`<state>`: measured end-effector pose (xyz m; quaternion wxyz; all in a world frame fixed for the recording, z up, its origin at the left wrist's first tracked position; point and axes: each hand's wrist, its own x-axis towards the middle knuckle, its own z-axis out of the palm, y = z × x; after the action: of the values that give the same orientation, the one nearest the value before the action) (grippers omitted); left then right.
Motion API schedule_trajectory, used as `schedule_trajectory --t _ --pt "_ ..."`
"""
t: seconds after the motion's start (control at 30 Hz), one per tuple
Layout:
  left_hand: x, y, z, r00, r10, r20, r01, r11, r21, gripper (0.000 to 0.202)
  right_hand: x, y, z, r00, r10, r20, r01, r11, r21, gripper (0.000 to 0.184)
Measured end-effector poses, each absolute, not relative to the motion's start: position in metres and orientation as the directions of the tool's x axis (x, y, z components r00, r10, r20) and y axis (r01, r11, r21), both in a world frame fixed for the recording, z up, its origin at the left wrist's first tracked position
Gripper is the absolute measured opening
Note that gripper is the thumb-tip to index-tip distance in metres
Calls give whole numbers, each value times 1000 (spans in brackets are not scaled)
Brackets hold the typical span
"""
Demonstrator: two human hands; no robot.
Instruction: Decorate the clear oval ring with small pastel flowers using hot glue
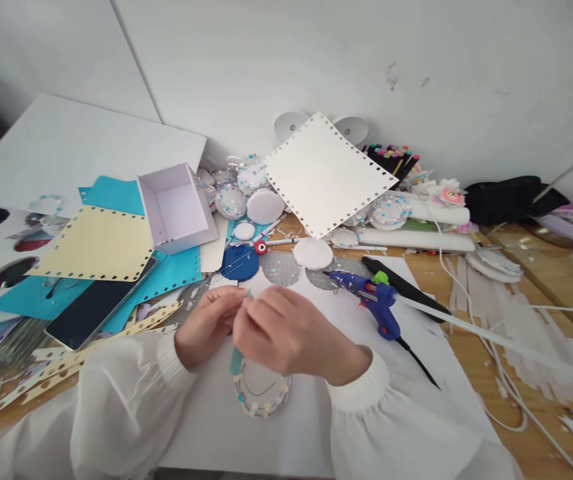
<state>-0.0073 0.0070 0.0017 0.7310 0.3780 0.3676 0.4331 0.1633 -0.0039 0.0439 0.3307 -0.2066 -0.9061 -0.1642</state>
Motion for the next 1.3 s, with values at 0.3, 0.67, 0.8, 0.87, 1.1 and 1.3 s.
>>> schedule_trajectory --t 0.3,0.67,0.8,0.87,1.1,1.3 --pt "-25 11 11 593 798 105 16 -143 990 43 193 -19 18 15 897 442 202 431 -880 7" --pt "-18 5 9 758 644 102 72 -238 969 18 194 -30 16 -122 985 120 -50 115 -992 9" --pt "-17 7 10 765 636 98 69 -232 970 20 195 -30 17 -148 986 74 -14 73 -997 9" --pt "-17 8 10 767 635 92 61 -216 975 20 196 -31 17 -163 985 64 -6 63 -998 8" --pt "-18 8 11 761 643 91 50 -198 979 20 197 -31 16 -178 982 60 -13 59 -998 9" --pt "-17 9 11 760 637 130 37 -243 969 19 196 -31 14 -205 977 58 -29 53 -998 8"
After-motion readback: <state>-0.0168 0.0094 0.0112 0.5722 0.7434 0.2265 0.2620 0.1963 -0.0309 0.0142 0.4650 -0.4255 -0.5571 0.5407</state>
